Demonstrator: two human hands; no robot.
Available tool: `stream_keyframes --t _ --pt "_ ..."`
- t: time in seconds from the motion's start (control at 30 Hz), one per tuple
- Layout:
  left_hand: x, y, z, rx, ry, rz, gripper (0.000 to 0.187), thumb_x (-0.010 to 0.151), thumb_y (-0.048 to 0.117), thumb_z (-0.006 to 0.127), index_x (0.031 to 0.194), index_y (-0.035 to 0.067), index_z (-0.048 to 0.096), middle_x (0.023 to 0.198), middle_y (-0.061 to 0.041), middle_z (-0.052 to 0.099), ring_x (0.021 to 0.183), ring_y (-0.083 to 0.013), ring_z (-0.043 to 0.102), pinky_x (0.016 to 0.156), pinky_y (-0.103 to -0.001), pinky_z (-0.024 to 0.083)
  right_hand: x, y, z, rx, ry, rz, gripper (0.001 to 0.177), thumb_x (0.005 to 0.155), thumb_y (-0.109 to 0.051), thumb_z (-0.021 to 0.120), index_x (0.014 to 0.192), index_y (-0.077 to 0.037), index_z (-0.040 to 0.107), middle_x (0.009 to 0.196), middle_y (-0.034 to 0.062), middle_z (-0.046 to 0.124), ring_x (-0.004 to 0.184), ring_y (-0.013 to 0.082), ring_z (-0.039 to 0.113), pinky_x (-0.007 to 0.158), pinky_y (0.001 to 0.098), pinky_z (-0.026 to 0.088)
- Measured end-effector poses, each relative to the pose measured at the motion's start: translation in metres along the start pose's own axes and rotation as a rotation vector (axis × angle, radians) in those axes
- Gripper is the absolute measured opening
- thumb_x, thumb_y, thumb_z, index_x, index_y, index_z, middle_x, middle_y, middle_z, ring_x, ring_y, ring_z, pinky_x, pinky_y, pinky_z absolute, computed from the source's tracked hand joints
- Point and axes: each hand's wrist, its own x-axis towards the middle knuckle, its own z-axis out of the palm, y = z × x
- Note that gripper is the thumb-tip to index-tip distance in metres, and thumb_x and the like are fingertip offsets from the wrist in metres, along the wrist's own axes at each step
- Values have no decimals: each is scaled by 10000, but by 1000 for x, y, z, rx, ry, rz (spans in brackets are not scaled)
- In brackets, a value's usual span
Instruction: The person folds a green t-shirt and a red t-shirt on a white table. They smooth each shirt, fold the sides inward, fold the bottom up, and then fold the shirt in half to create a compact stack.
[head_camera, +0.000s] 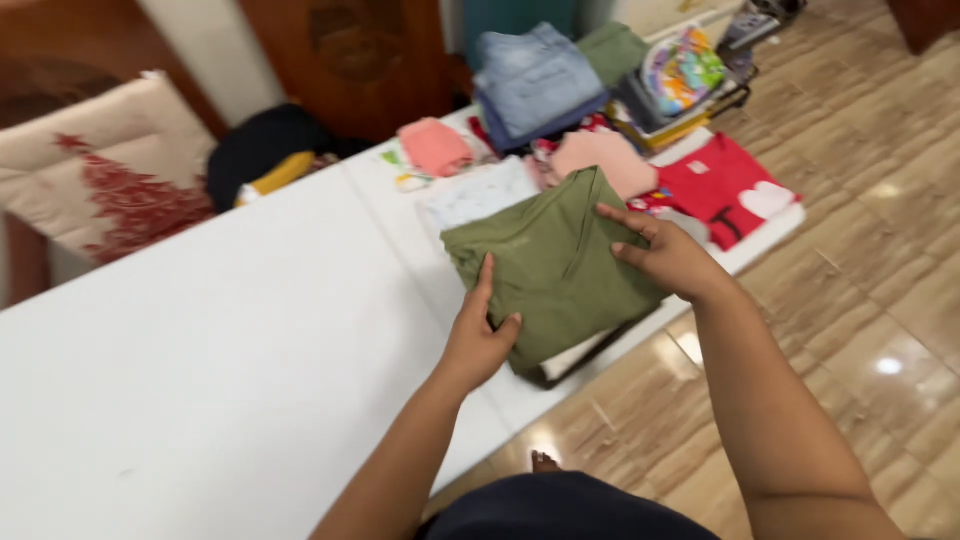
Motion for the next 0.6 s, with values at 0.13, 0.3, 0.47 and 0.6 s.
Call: stream_keyframes --t 0.13,0.3,0.47,0.6 --pt "37 -12 61 36 24 35 924 889 12 646 1646 139 134 1591 -201 378 1495 -288 360 1136 -329 362 12 49 -48 1 56 29 600 920 -55 655 1485 -235 565 1313 17 670 1139 89 594 974 277 495" --pt "46 -36 94 -10 81 -120 915 903 30 641 1644 156 119 1604 -187 356 1482 -279 386 1155 -330 362 42 111 -60 21 -31 90 593 917 -84 653 1476 -263 570 1312 11 682 1120 103 609 959 282 518" --pt "66 -33 104 0 37 -113 912 894 -9 651 1641 150 152 1615 -186 338 1503 -264 329 1163 -344 337 50 129 -75 69 -63 163 630 904 -79 660 1503 -250 569 1287 84 694 1094 129 620 958 287 508" --pt "98 -36 120 -31 -15 4 916 896 13 630 1654 135 129 1577 -188 431 1437 -261 444 1144 -331 387 53 139 -106 69 -20 83 611 895 -58 678 1473 -220 566 1392 0 630 1179 66 568 993 257 467"
